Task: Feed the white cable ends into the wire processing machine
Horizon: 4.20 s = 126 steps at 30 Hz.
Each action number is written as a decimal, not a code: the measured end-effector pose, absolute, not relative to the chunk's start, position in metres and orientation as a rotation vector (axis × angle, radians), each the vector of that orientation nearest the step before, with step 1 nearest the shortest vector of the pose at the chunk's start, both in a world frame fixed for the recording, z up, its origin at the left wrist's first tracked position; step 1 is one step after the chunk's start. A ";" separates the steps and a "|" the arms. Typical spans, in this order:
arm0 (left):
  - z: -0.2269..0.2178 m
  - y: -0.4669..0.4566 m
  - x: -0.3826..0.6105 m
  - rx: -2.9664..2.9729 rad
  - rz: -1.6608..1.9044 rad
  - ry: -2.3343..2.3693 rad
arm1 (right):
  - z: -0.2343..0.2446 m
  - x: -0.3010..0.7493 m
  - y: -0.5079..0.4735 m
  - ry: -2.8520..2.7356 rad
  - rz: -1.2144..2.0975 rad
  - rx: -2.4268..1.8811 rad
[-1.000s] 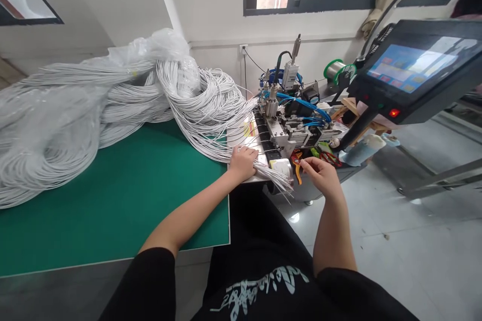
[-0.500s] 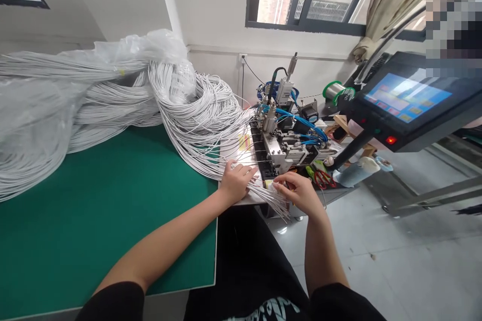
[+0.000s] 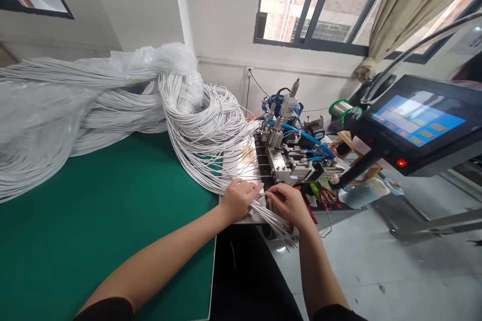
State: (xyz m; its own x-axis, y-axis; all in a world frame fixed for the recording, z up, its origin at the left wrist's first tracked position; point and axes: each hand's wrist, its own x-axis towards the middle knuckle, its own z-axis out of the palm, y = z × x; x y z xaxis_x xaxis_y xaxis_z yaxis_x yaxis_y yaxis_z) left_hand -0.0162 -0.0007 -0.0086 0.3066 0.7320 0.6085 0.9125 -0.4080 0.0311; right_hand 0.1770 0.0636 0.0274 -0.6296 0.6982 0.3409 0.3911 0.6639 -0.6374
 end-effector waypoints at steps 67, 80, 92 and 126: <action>-0.009 0.003 -0.013 -2.308 -0.770 -1.596 | -0.013 0.251 0.068 -1.757 1.156 -1.125; -0.005 0.002 -0.012 -2.289 -0.781 -1.551 | 0.012 0.262 0.040 -2.272 1.205 -0.997; -0.009 -0.001 -0.014 -2.338 -0.852 -1.357 | 0.000 0.251 0.062 -1.912 1.282 -1.043; -0.004 -0.003 -0.005 -2.132 -0.781 -1.563 | -0.016 0.210 0.100 -1.976 0.898 -1.148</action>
